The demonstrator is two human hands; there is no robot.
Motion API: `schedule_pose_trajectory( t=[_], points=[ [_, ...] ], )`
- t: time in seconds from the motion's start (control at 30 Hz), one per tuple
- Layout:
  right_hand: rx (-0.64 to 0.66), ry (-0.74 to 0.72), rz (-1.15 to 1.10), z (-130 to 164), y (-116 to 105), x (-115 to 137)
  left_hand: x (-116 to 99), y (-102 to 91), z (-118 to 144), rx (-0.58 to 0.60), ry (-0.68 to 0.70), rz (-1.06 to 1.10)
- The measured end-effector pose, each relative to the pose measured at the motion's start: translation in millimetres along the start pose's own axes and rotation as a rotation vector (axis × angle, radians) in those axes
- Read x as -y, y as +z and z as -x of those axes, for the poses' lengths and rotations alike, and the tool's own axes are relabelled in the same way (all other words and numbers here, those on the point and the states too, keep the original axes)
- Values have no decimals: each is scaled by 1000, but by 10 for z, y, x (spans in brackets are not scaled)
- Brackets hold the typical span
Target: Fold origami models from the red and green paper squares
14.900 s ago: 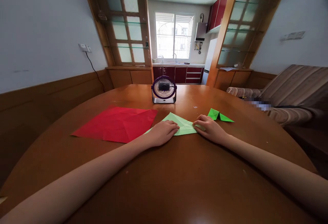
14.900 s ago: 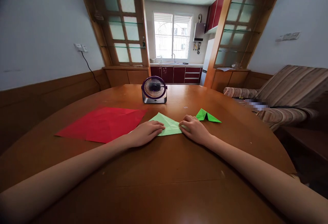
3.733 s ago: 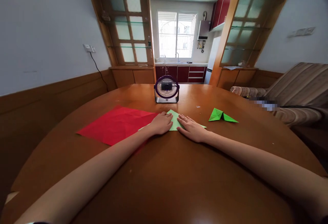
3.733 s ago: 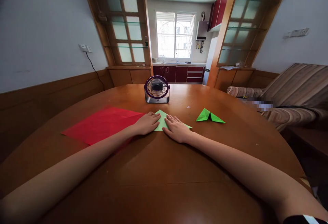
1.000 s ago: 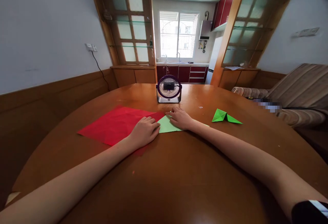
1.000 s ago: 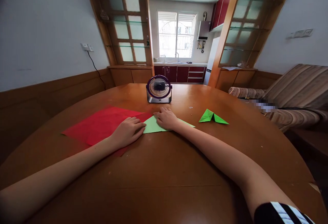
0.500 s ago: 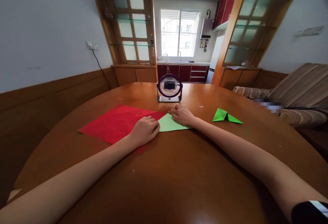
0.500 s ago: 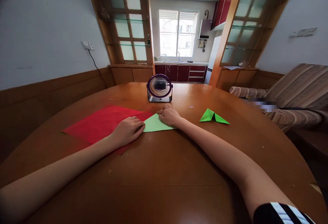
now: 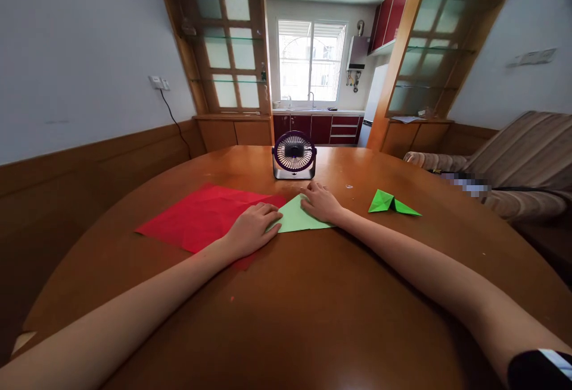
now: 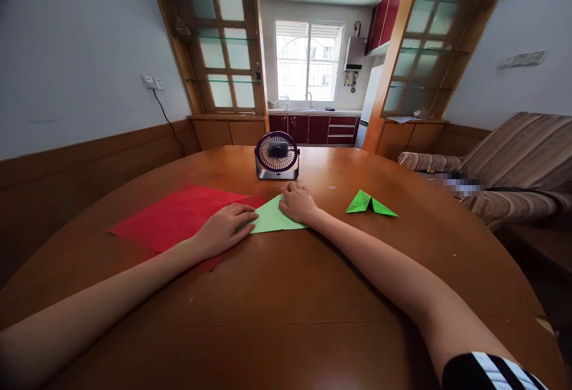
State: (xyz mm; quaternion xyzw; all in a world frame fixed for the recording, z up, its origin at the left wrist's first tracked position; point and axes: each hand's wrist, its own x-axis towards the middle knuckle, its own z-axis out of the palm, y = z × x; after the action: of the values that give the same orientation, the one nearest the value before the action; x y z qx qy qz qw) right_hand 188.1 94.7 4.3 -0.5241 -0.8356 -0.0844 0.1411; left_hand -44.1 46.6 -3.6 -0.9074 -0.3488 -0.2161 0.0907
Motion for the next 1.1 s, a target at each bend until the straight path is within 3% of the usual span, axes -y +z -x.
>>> schedule_pose_trajectory(
  t=[0.23,0.43,0.87,1.1],
  points=[
    [-32,-163,41,280,-108,33,37,30,1,60,33,58],
    [4,-103,57,450,-97,-62,42,25,-1,92,18,36],
    [-47,-5,100,816,-118,-594,34,24,2,83,16,40],
    [-25,3,140,1001,-195,-749,34,15,4,103,13,30]
  ],
)
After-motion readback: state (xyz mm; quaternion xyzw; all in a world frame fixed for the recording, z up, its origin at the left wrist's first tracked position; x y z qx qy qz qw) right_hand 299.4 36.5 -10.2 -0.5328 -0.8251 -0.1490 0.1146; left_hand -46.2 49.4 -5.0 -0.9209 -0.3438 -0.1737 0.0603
